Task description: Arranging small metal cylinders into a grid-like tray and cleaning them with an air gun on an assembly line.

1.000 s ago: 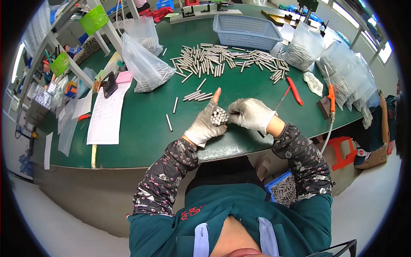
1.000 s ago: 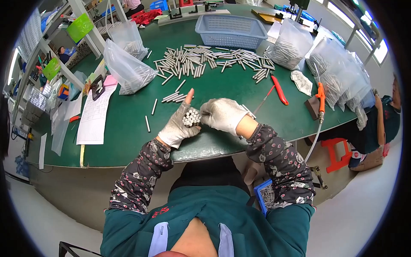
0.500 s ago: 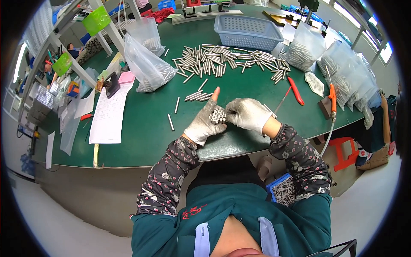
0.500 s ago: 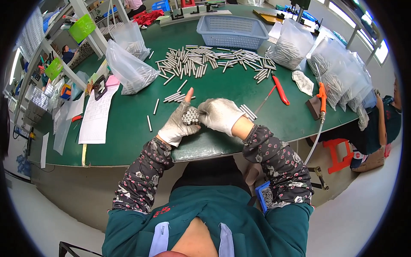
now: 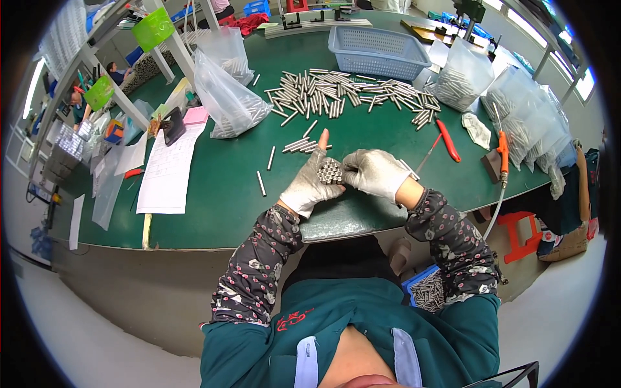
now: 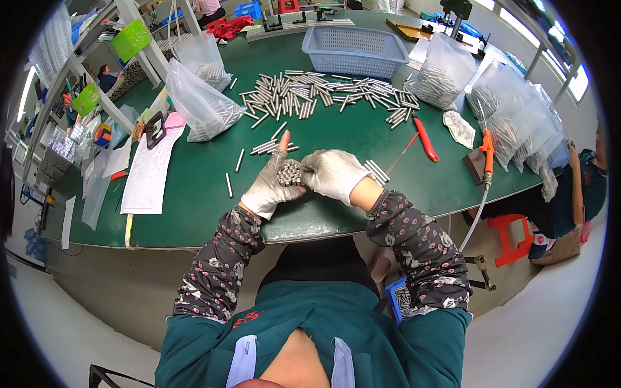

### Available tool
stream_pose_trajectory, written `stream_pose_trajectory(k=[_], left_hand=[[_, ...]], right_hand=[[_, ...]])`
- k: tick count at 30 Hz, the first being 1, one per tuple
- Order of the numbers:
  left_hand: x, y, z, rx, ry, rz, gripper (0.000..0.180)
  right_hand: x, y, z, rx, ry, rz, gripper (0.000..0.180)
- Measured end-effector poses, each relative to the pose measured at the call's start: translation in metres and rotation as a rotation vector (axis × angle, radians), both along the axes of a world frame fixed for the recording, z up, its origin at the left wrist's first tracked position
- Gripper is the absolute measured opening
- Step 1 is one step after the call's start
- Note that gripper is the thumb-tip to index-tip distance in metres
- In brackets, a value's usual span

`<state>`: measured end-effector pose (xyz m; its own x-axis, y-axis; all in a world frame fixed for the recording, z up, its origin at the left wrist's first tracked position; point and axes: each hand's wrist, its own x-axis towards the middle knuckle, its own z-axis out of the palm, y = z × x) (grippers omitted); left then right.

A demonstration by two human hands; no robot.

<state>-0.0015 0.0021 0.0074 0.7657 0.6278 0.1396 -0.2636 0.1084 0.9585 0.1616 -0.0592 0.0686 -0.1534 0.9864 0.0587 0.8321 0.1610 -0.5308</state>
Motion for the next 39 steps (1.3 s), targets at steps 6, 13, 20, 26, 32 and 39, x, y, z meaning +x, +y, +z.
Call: stream_pose_trajectory(k=[6,13,20,26,32,39], left_hand=[[0.001,-0.001,0.001,-0.020,-0.007,0.022,0.113],[0.001,-0.001,0.000,-0.032,-0.024,0.009,0.112],[0.001,-0.004,0.000,-0.002,-0.002,-0.022,0.107],[0.001,-0.005,0.001,0.038,0.032,-0.013,0.106],[0.003,-0.005,0.001,0.034,0.040,-0.001,0.105],[0.004,-0.004,0.000,0.012,0.014,-0.004,0.102]], right_hand=[[0.001,0.002,-0.006,0.038,0.005,-0.012,0.022],[0.002,0.002,-0.007,0.044,0.008,0.008,0.022],[0.005,-0.002,-0.006,0.013,0.073,0.026,0.022],[0.006,-0.004,-0.008,0.013,0.098,0.022,0.022],[0.007,-0.004,-0.011,0.009,0.122,0.003,0.024],[0.007,-0.003,-0.016,0.015,0.140,-0.036,0.025]])
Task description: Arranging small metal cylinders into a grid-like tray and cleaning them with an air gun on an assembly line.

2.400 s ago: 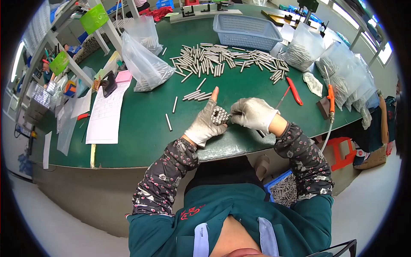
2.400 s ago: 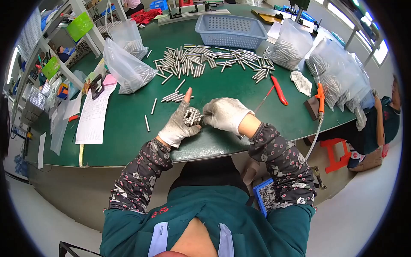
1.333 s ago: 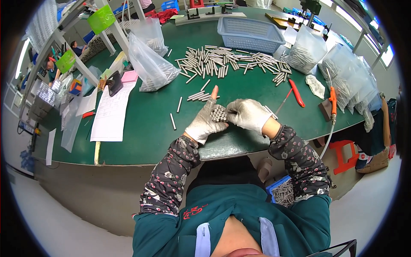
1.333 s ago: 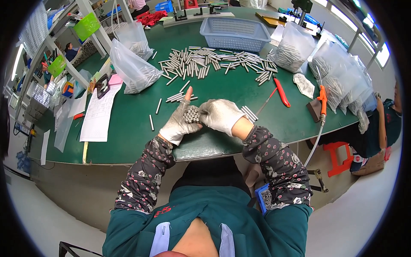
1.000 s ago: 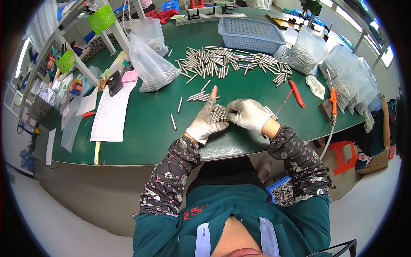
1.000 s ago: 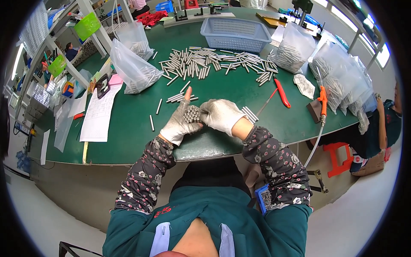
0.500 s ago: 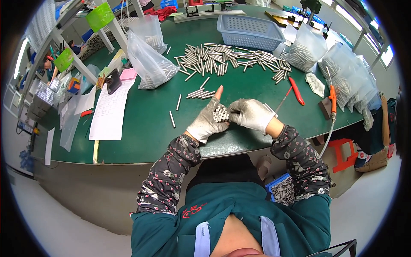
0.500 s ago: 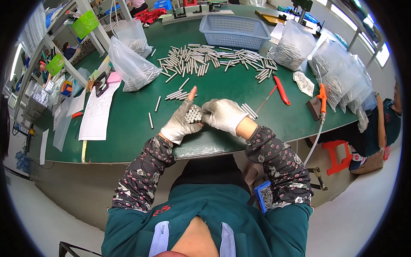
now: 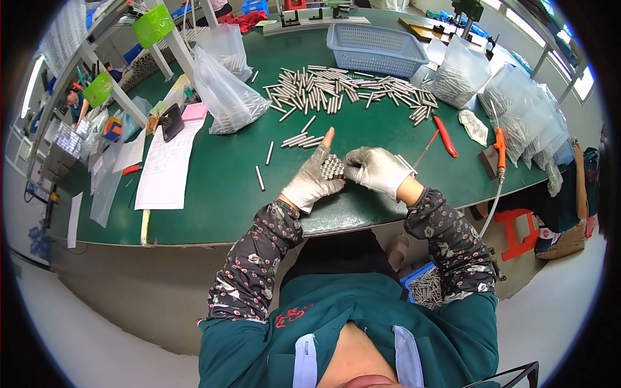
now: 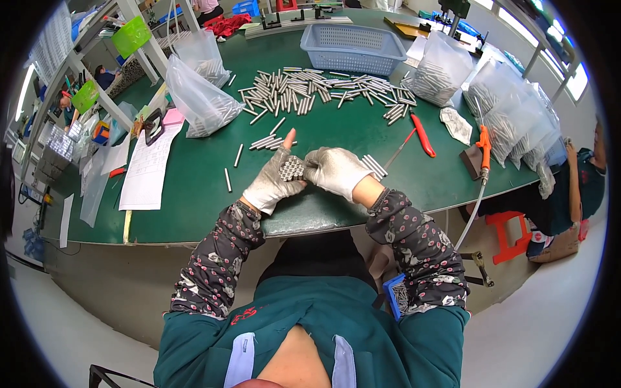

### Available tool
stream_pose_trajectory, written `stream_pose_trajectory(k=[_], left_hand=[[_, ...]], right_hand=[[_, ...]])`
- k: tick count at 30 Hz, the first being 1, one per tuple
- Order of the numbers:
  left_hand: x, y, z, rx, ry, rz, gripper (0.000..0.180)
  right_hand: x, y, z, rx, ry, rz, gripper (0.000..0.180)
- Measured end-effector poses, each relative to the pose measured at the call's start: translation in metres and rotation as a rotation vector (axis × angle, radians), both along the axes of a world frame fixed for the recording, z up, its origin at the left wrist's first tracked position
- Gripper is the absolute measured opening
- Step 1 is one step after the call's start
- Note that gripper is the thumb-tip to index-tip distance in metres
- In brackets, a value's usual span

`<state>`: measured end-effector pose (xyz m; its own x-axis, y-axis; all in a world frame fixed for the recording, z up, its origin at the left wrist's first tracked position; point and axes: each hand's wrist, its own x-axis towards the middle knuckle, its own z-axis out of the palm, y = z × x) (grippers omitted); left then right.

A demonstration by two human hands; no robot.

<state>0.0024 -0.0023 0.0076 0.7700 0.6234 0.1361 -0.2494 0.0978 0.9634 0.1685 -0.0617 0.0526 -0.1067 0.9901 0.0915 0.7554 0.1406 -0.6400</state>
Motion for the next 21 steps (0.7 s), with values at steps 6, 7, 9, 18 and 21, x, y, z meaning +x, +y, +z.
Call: stream_pose_trajectory(k=[6,7,9,18,21], left_hand=[[0.0002,0.0013,-0.0020,-0.015,-0.029,-0.022,0.101],[0.0002,0.0007,0.0000,-0.029,-0.026,-0.025,0.101],[0.0000,-0.0001,0.0011,-0.042,-0.024,-0.028,0.101],[-0.0023,0.0025,-0.0004,-0.048,-0.008,-0.029,0.104],[-0.0042,0.0033,0.0036,0.002,0.047,-0.049,0.106]], right_hand=[[-0.0005,-0.0010,-0.0008,-0.013,0.057,-0.021,0.026],[-0.0005,-0.0010,0.0013,-0.030,0.037,-0.017,0.029],[-0.0008,-0.0012,0.0019,-0.045,0.015,-0.013,0.032],[-0.0034,-0.0030,0.0038,-0.047,0.020,-0.024,0.028],[-0.0046,-0.0040,0.0051,-0.049,0.000,0.006,0.031]])
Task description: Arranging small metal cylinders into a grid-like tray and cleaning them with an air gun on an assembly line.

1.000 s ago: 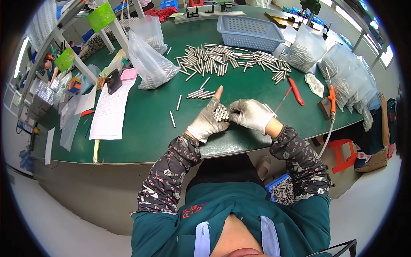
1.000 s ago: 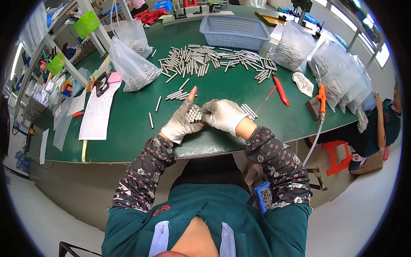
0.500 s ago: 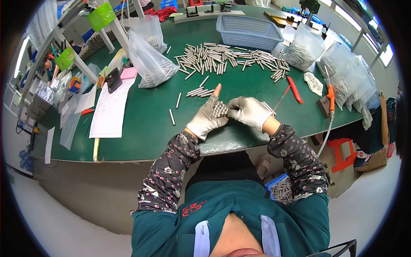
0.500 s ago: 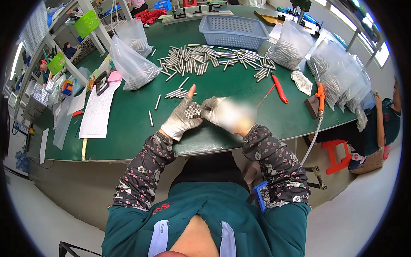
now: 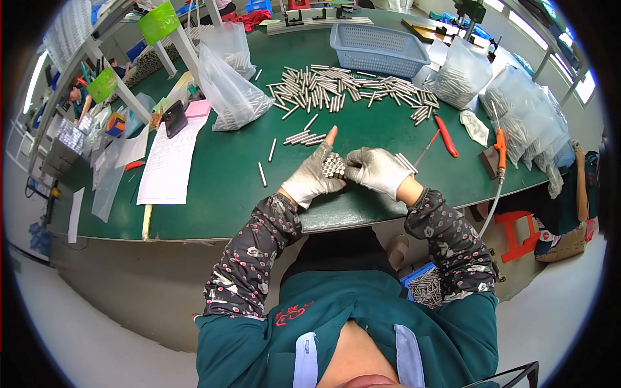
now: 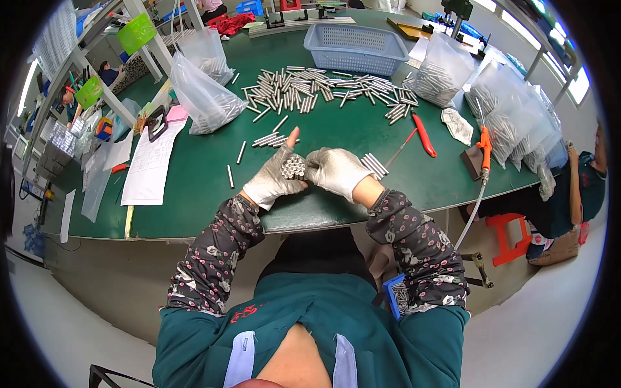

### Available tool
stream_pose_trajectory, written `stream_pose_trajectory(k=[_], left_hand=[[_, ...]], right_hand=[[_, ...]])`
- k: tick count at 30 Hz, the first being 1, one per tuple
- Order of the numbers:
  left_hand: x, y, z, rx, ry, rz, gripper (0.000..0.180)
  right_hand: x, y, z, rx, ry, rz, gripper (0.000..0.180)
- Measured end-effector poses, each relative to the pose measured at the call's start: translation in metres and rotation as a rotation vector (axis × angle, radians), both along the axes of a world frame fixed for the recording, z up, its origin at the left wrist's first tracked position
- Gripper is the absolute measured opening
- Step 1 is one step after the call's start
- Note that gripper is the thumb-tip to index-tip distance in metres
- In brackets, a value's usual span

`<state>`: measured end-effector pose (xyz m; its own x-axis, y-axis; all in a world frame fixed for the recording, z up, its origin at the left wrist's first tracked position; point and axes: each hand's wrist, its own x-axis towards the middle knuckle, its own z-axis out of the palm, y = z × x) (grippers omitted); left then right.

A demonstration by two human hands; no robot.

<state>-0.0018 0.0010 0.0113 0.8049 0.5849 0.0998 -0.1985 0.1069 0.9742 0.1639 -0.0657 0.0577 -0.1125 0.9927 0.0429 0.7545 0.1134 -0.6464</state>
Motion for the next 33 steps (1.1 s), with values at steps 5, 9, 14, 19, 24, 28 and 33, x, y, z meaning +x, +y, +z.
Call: stream_pose_trajectory(k=[5,9,14,19,24,28,33], left_hand=[[-0.0012,0.0000,-0.0019,0.058,0.023,0.018,0.110],[-0.0043,0.0000,-0.0043,0.065,0.024,0.025,0.115],[-0.0050,-0.0025,-0.0042,0.116,0.041,0.090,0.121],[-0.0066,-0.0054,0.0006,0.048,0.029,0.103,0.120],[-0.0052,-0.0050,0.0015,0.018,0.021,0.109,0.120],[-0.0041,-0.0044,-0.0004,0.034,0.024,0.110,0.120],[-0.0029,-0.0049,-0.0006,0.059,0.040,0.124,0.120]], right_hand=[[-0.0018,-0.0023,-0.0007,-0.014,0.015,0.004,0.031],[-0.0028,-0.0016,-0.0013,-0.005,0.001,0.013,0.031],[-0.0013,-0.0001,-0.0038,0.038,-0.013,0.022,0.028],[-0.0007,0.0007,-0.0057,0.031,-0.004,0.006,0.025],[0.0010,0.0005,-0.0085,0.055,0.020,0.000,0.025],[0.0013,0.0005,-0.0084,0.061,0.013,0.010,0.025],[0.0005,0.0007,-0.0060,0.043,0.010,0.012,0.024]])
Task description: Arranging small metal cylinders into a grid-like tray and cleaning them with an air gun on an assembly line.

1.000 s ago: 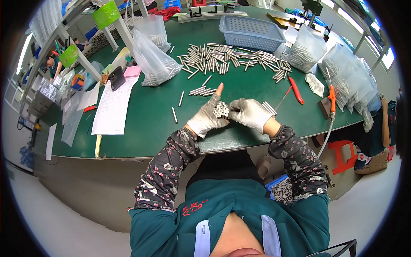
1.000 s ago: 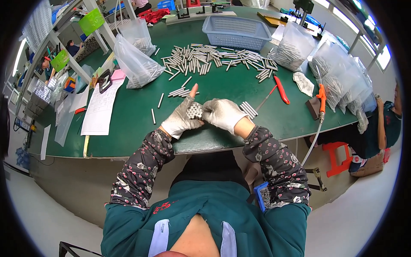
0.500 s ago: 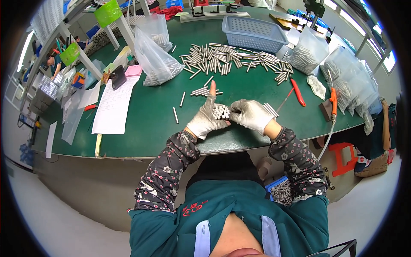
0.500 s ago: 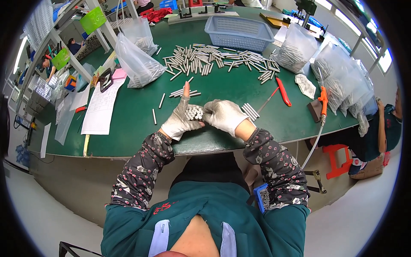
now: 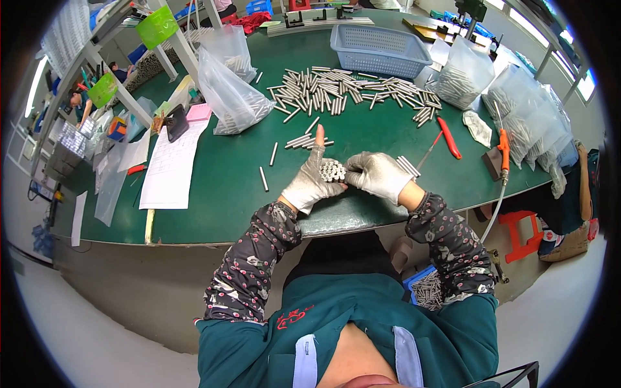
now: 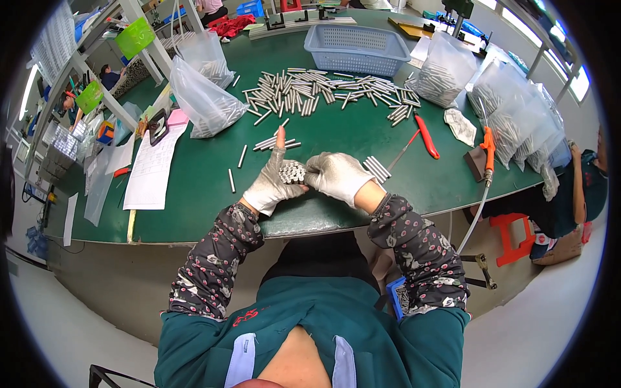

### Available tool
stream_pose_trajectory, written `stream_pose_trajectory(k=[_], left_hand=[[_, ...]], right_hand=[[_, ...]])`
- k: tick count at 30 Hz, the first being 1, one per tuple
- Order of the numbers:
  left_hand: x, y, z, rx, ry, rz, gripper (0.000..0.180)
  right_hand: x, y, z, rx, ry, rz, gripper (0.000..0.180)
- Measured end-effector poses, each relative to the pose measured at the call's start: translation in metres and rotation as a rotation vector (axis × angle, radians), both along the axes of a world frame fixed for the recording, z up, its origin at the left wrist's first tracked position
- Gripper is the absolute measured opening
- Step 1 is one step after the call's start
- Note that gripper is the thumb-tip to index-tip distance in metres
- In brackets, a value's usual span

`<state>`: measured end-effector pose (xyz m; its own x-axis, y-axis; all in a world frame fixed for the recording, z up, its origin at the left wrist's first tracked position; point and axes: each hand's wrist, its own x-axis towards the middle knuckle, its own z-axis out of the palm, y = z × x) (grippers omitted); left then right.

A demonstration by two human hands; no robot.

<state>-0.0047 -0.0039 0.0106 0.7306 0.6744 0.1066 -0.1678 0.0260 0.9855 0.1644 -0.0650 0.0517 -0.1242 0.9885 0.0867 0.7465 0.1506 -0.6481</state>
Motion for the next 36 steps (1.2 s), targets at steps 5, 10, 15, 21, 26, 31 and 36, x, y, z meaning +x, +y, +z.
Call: stream_pose_trajectory(k=[5,10,15,21,26,31,36], left_hand=[[0.001,-0.001,0.004,-0.056,0.008,-0.012,0.120],[0.002,-0.001,0.007,-0.085,0.028,0.007,0.120],[0.003,0.002,0.001,-0.107,0.002,-0.006,0.119],[0.004,0.003,-0.001,-0.057,0.008,0.003,0.118],[0.004,0.003,-0.003,0.022,-0.004,0.006,0.114],[0.004,0.001,-0.004,0.050,0.004,0.023,0.111],[0.003,0.001,-0.002,0.107,0.048,0.008,0.111]], right_hand=[[0.001,0.001,-0.001,-0.027,0.016,0.003,0.025],[0.001,0.004,0.001,-0.041,0.020,0.001,0.027],[0.003,0.006,-0.003,-0.017,0.026,-0.011,0.025],[0.003,0.006,-0.003,-0.035,0.044,-0.006,0.025],[0.003,0.005,-0.006,-0.011,0.059,-0.007,0.025],[0.003,0.002,-0.008,-0.015,0.084,-0.006,0.025],[0.002,-0.002,-0.007,0.088,0.082,-0.067,0.020]])
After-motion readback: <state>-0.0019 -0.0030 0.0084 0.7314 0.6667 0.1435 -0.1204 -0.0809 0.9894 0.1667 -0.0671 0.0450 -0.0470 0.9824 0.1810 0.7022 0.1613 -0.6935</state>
